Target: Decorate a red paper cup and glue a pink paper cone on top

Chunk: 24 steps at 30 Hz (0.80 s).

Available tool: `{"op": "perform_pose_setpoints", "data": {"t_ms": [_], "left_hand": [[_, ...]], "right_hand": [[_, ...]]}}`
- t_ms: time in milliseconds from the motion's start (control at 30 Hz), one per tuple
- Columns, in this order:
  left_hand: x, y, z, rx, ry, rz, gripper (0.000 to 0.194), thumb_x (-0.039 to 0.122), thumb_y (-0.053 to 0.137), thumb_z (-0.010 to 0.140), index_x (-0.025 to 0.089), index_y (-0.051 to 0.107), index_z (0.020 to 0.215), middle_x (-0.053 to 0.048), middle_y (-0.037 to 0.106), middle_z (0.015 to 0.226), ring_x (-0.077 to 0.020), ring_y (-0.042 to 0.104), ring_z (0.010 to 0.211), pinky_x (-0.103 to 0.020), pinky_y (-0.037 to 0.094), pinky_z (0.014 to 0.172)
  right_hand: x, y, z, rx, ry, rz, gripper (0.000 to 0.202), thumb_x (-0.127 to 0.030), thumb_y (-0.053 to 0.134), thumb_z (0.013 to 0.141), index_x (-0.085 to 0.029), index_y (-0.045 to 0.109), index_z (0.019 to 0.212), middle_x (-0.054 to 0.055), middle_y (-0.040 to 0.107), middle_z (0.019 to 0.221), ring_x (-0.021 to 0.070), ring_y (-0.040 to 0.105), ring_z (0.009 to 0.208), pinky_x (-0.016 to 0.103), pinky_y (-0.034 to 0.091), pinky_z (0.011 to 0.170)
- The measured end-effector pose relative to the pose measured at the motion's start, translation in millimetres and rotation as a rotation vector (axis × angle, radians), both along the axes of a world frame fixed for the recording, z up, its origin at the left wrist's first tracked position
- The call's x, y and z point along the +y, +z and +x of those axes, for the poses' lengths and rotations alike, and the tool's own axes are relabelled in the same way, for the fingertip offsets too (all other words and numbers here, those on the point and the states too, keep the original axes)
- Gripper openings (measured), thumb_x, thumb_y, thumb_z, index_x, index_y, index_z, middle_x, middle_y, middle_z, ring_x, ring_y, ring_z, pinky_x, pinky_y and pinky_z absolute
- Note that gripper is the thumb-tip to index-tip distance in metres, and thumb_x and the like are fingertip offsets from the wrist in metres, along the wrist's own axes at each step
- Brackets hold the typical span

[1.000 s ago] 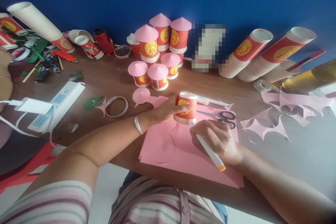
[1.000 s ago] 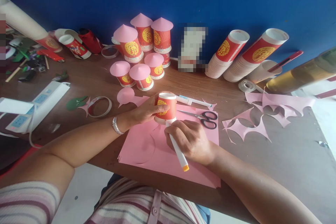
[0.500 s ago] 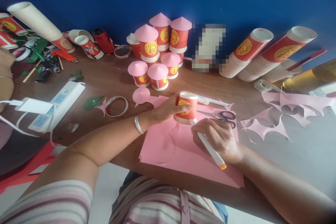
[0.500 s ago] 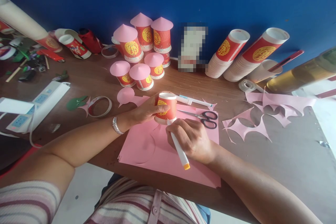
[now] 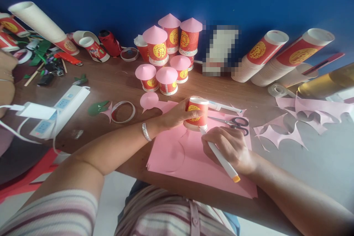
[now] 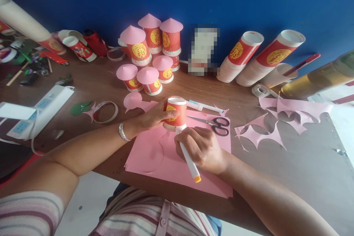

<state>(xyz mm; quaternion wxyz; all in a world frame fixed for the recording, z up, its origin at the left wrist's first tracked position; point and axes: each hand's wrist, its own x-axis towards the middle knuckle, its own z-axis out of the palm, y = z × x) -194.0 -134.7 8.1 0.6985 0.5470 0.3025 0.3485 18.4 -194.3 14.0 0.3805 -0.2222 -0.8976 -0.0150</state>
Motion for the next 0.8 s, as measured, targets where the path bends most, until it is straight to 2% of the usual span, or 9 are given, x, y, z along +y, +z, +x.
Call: {"op": "perform_pose_setpoints", "data": {"t_ms": [233, 433, 600, 800], "left_hand": [[0.3, -2.2, 0.8, -0.010, 0.032, -0.039, 0.050, 0.054, 0.088, 0.079, 0.015, 0.063, 0.097, -0.002, 0.061, 0.087, -0.0127, 0.055, 0.079, -0.024, 0.047, 0.070], [-0.3, 2.7, 2.7, -0.023, 0.029, -0.032, 0.050, 0.055, 0.089, 0.079, 0.015, 0.061, 0.087, 0.000, 0.057, 0.079, -0.0115, 0.053, 0.074, -0.024, 0.047, 0.067], [-0.5, 3.0, 2.8, -0.029, 0.039, -0.037, 0.051, 0.055, 0.090, 0.078, 0.015, 0.062, 0.092, -0.001, 0.060, 0.084, -0.0121, 0.055, 0.076, -0.024, 0.047, 0.069], [-0.3, 1.1, 1.9, -0.015, 0.037, -0.034, 0.048, 0.053, 0.089, 0.080, 0.017, 0.059, 0.092, 0.001, 0.056, 0.079, -0.0112, 0.051, 0.072, -0.024, 0.045, 0.066]], "right_hand": [[-0.7, 2.5, -0.3, 0.001, -0.004, 0.006, 0.025, 0.003, 0.060, 0.091, -0.021, 0.056, 0.098, -0.004, 0.060, 0.073, 0.0100, 0.050, 0.056, 0.024, 0.042, 0.051], [-0.1, 0.1, 0.2, -0.016, -0.012, 0.020, 0.025, 0.003, 0.061, 0.091, -0.021, 0.055, 0.098, -0.004, 0.059, 0.073, 0.0101, 0.048, 0.056, 0.025, 0.040, 0.050], [-0.5, -0.8, 1.4, -0.039, 0.004, -0.006, 0.027, 0.005, 0.060, 0.090, -0.020, 0.055, 0.097, -0.002, 0.061, 0.075, 0.0110, 0.052, 0.059, 0.024, 0.043, 0.052], [-0.2, -3.4, 1.6, -0.036, 0.012, 0.008, 0.025, 0.004, 0.061, 0.090, -0.019, 0.057, 0.099, -0.002, 0.061, 0.075, 0.0114, 0.049, 0.059, 0.025, 0.041, 0.052]]}}
